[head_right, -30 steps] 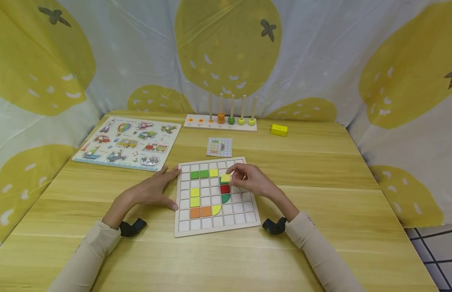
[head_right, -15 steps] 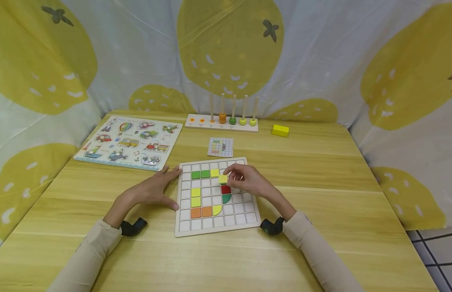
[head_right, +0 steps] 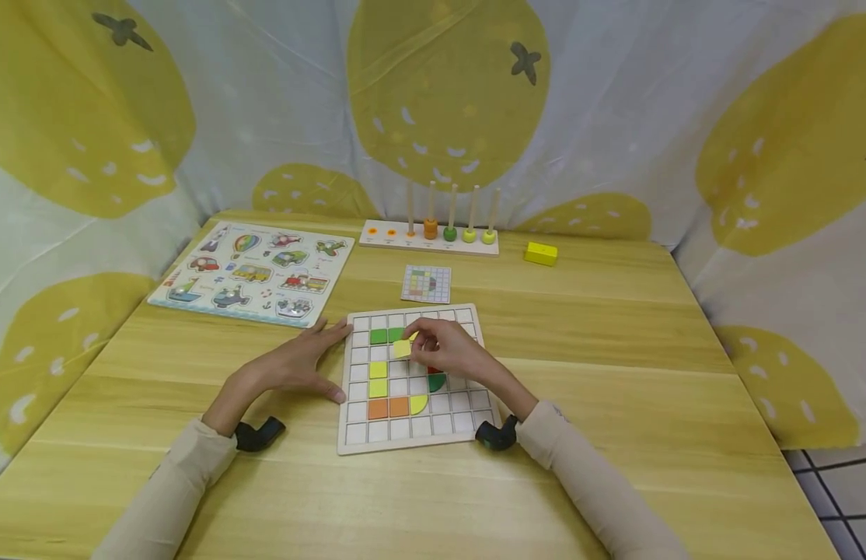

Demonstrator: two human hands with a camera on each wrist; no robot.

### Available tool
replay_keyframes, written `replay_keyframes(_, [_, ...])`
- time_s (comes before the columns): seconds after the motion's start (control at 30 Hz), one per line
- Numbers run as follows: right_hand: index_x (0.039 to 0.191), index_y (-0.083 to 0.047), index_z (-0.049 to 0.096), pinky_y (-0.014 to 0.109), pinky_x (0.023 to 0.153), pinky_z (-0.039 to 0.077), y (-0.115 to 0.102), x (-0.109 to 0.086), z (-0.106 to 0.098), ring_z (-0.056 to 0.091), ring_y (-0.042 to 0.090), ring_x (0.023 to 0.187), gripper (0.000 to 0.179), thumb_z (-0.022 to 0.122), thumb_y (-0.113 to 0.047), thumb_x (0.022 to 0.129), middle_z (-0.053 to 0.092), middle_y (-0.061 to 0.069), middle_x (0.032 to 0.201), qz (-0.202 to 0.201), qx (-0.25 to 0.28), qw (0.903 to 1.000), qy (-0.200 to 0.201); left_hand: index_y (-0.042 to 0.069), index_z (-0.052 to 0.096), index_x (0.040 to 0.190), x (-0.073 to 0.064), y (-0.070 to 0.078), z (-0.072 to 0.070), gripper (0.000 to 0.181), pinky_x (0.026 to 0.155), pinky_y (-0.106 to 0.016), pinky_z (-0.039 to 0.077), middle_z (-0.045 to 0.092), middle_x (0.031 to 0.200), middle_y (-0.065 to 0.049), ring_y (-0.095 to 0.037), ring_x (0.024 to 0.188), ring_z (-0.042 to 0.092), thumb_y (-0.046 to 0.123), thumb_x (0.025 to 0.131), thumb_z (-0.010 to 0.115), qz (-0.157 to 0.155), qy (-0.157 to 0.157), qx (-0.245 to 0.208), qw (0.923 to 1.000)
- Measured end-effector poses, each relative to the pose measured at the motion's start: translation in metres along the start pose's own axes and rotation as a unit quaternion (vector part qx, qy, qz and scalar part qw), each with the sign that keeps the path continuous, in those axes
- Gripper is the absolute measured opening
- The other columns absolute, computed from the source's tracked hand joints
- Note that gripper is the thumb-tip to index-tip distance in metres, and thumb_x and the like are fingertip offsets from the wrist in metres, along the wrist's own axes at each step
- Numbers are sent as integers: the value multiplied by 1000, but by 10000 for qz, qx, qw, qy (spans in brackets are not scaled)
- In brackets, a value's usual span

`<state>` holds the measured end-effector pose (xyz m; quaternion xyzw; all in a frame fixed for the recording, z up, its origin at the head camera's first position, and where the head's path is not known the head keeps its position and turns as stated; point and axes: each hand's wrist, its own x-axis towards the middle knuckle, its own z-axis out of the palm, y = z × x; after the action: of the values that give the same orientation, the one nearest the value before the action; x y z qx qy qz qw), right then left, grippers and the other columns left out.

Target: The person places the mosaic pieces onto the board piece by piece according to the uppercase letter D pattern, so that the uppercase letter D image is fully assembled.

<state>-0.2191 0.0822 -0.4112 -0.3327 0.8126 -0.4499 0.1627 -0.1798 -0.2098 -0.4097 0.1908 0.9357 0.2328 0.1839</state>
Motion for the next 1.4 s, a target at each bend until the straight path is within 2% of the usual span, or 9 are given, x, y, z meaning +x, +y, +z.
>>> replay_keyframes(0.23, [109,-6,65,22,59,41,-6,10,10,51,12,66,22,64,-4,86,62,1,82,-151,-386,9991,106,9,24,153,0,0,1,117,112,-62,15,15,160,-10,-42,145,-2,57,63,82,-41,-1,-21,10000])
replay_keyframes(0.5, [109,-7,65,22,60,45,-8,18,15,55,11,67,22,67,-6,87,64,1,83,35,-522,9986,54,10,23,153,0,0,2,118,111,-63,15,13,160,-9,-42,145,-2,58,63,81,-74,-18,7,10000])
replay_keyframes(0.83, [108,-9,65,22,55,41,-9,30,19,51,10,60,21,68,-8,87,62,-2,81,175,-724,9972,-120,10,24,153,0,0,0,118,112,-62,15,15,160,-10,-42,145,-1,59,62,81,-101,-5,14,9999])
replay_keyframes(1.17, [105,-6,66,22,60,41,-14,35,24,49,11,62,20,70,-8,86,59,-1,73,266,-1083,9935,-228,10,24,153,-1,1,1,118,112,-63,15,14,160,-9,-42,145,-2,58,62,82,-136,-21,-45,9999])
replay_keyframes(1.4, [106,-8,67,23,62,42,-16,39,27,50,9,61,21,72,-11,85,58,-4,70,225,-1517,9876,-348,10,24,153,-1,0,1,118,112,-63,15,14,160,-9,-42,145,-2,58,63,82,-78,4,-39,10000])
